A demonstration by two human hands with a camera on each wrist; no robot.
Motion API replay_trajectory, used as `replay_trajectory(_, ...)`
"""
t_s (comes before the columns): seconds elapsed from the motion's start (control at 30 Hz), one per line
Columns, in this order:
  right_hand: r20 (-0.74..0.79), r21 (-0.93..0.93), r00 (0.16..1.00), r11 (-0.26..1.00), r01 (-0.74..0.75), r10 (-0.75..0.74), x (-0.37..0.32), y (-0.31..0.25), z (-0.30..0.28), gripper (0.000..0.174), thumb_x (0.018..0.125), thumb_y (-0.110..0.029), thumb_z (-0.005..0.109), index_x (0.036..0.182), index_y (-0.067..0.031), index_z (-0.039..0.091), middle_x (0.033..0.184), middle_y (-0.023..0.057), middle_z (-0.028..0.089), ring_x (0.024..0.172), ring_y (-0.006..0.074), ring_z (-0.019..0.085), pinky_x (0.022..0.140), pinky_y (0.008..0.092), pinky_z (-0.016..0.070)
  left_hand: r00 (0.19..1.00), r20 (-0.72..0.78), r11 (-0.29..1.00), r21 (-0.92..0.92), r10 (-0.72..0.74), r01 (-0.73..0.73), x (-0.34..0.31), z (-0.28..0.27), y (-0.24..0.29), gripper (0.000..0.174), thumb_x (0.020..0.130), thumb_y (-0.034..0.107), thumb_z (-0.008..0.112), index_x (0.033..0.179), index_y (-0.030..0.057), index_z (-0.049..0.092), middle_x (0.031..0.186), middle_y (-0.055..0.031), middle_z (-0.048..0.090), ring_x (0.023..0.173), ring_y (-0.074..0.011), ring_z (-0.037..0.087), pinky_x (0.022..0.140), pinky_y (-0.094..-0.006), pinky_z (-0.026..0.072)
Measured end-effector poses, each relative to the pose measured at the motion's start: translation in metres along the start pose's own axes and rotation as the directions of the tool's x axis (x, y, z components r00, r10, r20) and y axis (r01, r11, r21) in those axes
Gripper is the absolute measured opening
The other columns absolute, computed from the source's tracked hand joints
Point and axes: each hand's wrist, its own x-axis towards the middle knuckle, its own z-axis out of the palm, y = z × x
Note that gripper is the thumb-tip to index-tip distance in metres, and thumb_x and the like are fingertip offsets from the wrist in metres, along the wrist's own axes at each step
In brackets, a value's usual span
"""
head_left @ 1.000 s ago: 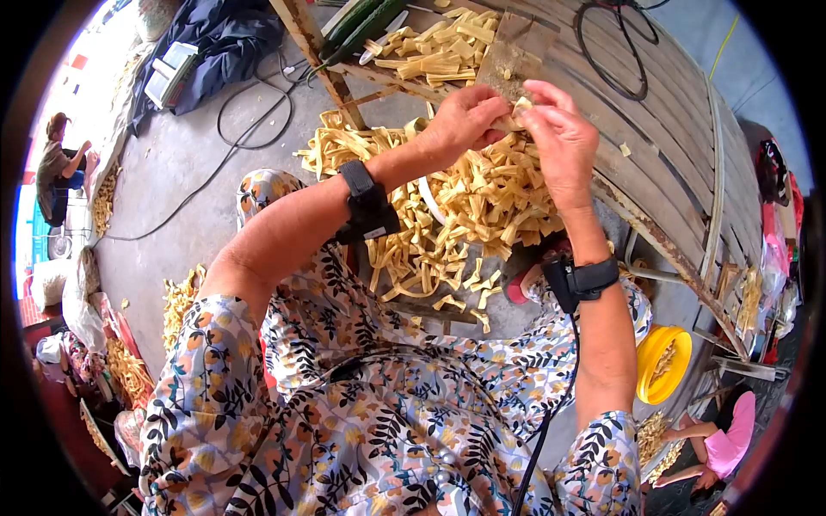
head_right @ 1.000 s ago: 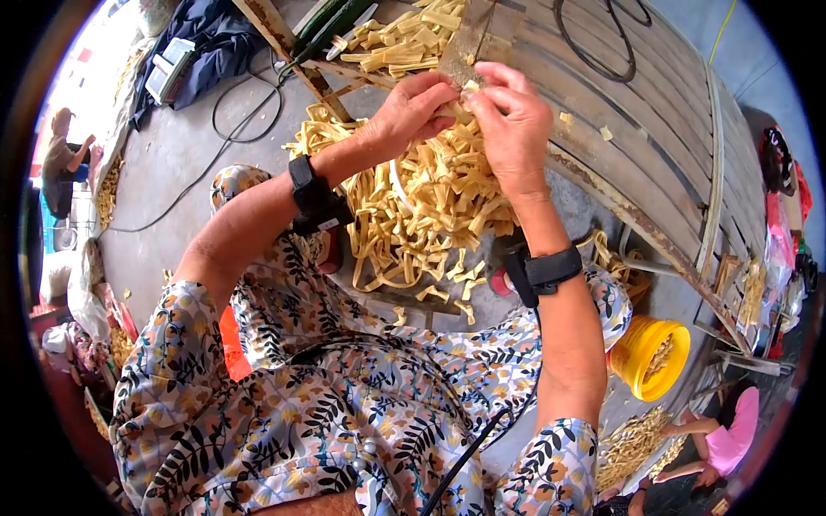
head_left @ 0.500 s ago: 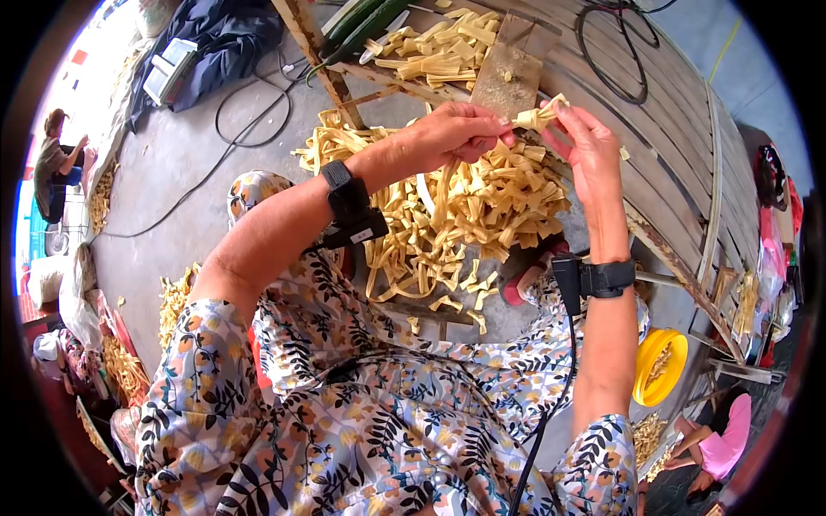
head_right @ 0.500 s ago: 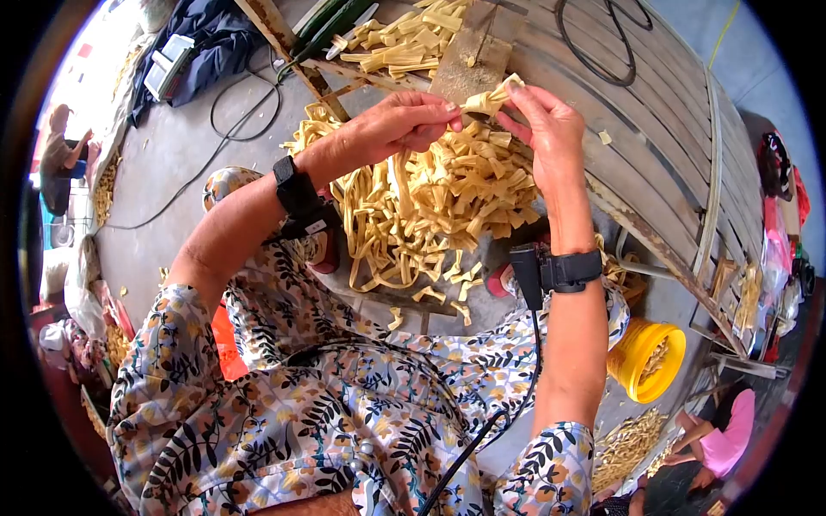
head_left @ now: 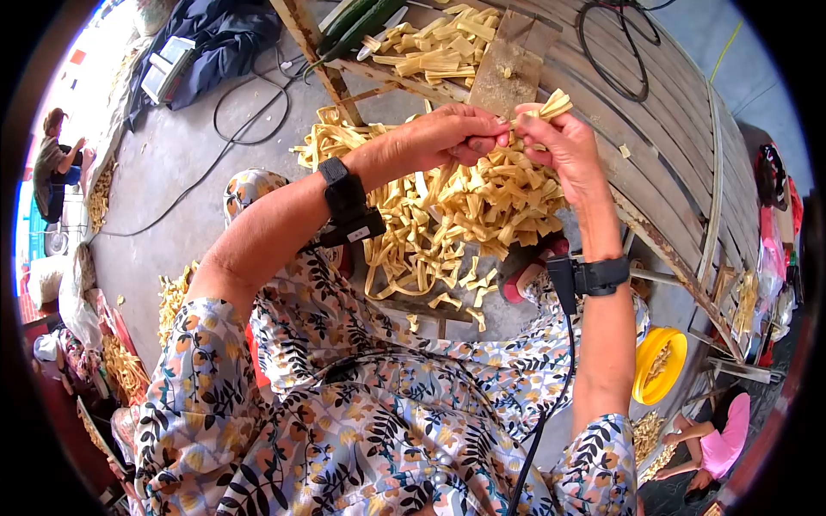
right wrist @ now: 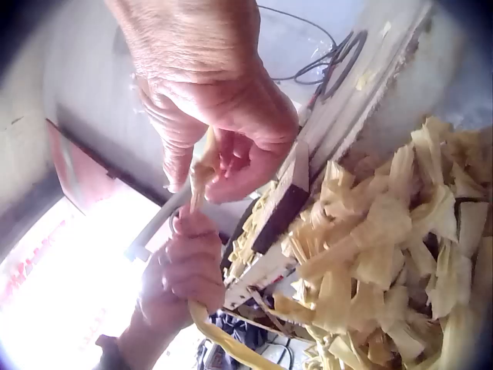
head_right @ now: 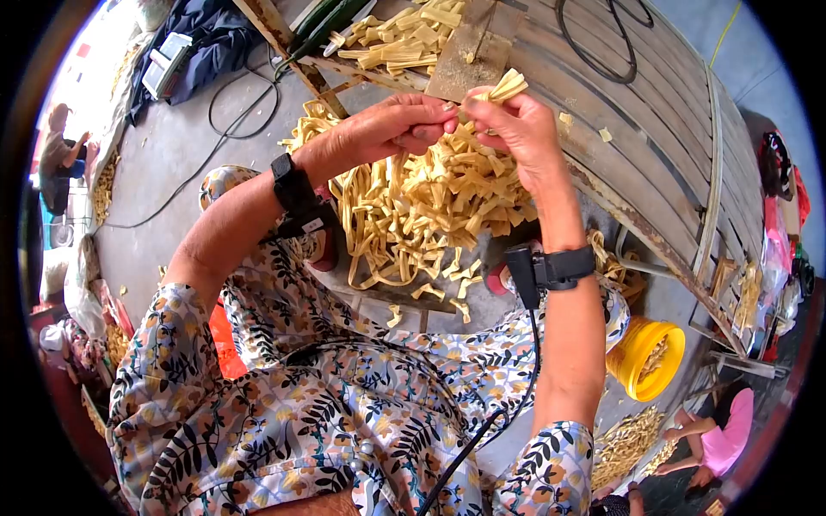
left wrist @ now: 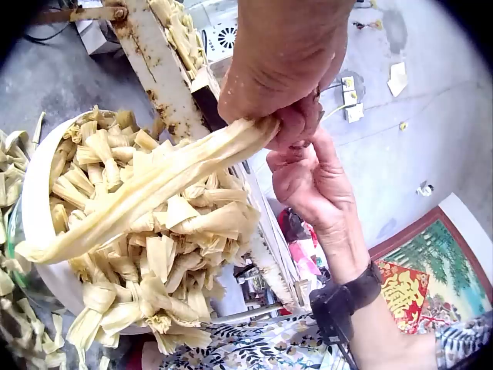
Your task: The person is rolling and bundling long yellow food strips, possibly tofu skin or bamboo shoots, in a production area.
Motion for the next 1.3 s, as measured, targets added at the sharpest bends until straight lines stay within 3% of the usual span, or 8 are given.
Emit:
replay_trajectory(0.07, 0.066, 0.046, 0.997, 0.998, 0.047, -0.05, 0.007, 0.01, -0.002, 0.022, 0.075, -0.018, 0.067, 0.089, -0.0024, 0.062, 0.071, -0.0007, 0.055, 0.058, 0.0038, 0.049, 0.051, 0.0153, 0.0448, 1.0, 0.0, 1.0, -0.009, -0.02, 0.02, 0.002, -0.002, 0.001, 0.023, 0.092, 0.023, 0.041, 0.082, 0.0051, 0.05, 0.055, 0.0096, 0.027, 0.045, -0.0007, 0.021, 0.04, -0.0165, 0.0152)
replay_trajectory(0.27, -0.013, 0.196, 0.999, 0.979, 0.05, -0.048, 0.012, 0.008, -0.004, 0.015, 0.073, -0.011, 0.067, 0.082, -0.0006, 0.061, 0.065, -0.0012, 0.053, 0.051, 0.0006, 0.042, 0.042, 0.014, 0.0343, 1.0, -0.006, 0.999, -0.013, -0.031, 0.031, 0.005, -0.013, 0.008, 0.023, 0.091, 0.022, 0.043, 0.081, 0.0044, 0.053, 0.054, 0.0088, 0.031, 0.045, -0.0011, 0.024, 0.04, -0.0158, 0.0181)
replay_trajectory(0.33, -0.032, 0.165, 0.999, 0.986, 0.009, -0.004, 0.014, 0.005, -0.003, 0.015, 0.074, -0.012, 0.067, 0.081, -0.0004, 0.061, 0.065, -0.0008, 0.052, 0.05, 0.0004, 0.041, 0.042, 0.0135, 0.0343, 0.997, -0.075, 0.978, 0.208, 0.003, 0.013, 0.005, -0.012, 0.014, 0.024, 0.091, 0.023, 0.044, 0.083, 0.0025, 0.054, 0.054, 0.0077, 0.035, 0.045, -0.0015, 0.028, 0.04, -0.0162, 0.0198)
replay_trajectory(0.4, -0.07, 0.17, 0.997, 0.985, 0.022, -0.01, 0.021, -0.003, -0.003, 0.017, 0.076, -0.016, 0.066, 0.08, -0.0003, 0.061, 0.065, 0.0004, 0.053, 0.049, 0.0012, 0.043, 0.042, 0.0137, 0.0356, 0.986, -0.099, 0.855, 0.514, 0.131, -0.062, 0.001, -0.013, 0.029, 0.026, 0.09, 0.023, 0.045, 0.085, 0.0002, 0.057, 0.056, 0.0045, 0.044, 0.047, -0.003, 0.037, 0.042, -0.0176, 0.0292)
replay_trajectory(0.53, -0.162, 0.274, 0.985, 0.956, 0.104, -0.061, 0.043, -0.012, -0.012, 0.022, 0.077, -0.021, 0.066, 0.08, 0.0004, 0.061, 0.065, 0.0033, 0.055, 0.049, 0.0032, 0.045, 0.042, 0.0147, 0.0399, 0.935, -0.139, 0.633, 0.767, 0.327, -0.107, 0.016, -0.039, 0.043, 0.025, 0.089, 0.02, 0.048, 0.083, 0.0, 0.06, 0.058, 0.002, 0.049, 0.052, -0.0049, 0.046, 0.05, -0.0202, 0.042)
replay_trajectory(0.73, -0.313, 0.278, 0.938, 0.93, 0.24, -0.149, 0.077, -0.002, -0.013, 0.021, 0.079, -0.019, 0.064, 0.081, 0.0019, 0.061, 0.065, 0.0069, 0.058, 0.049, 0.0061, 0.048, 0.044, 0.0177, 0.0423, 0.762, -0.181, 0.368, 0.926, 0.622, -0.08, 0.052, -0.056, 0.058, 0.021, 0.083, 0.022, 0.055, 0.078, 0.0031, 0.064, 0.056, 0.0001, 0.051, 0.05, -0.0056, 0.044, 0.045, -0.0222, 0.0339)
replay_trajectory(0.93, -0.353, 0.272, 0.915, 0.914, 0.302, -0.197, 0.095, 0.0, -0.021, 0.022, 0.08, -0.019, 0.062, 0.084, 0.0025, 0.062, 0.066, 0.0073, 0.059, 0.05, 0.007, 0.048, 0.045, 0.0181, 0.0431, 0.682, -0.187, 0.352, 0.93, 0.707, -0.109, 0.076, -0.066, 0.057, 0.02, 0.076, 0.021, 0.059, 0.074, 0.0028, 0.065, 0.057, -0.0055, 0.057, 0.05, -0.0121, 0.05, 0.048, -0.0271, 0.04)
replay_trajectory(1.3, -0.399, 0.259, 0.901, 0.922, 0.286, -0.168, 0.109, 0.007, -0.02, 0.02, 0.08, -0.017, 0.062, 0.081, 0.0025, 0.061, 0.065, 0.0071, 0.059, 0.048, 0.0075, 0.048, 0.044, 0.0187, 0.0421, 0.675, -0.275, 0.438, 0.895, 0.685, -0.081, 0.087, -0.073, 0.053, 0.017, 0.074, 0.018, 0.059, 0.075, 0.0015, 0.064, 0.057, -0.0064, 0.057, 0.051, -0.0128, 0.051, 0.049, -0.0279, 0.0406)
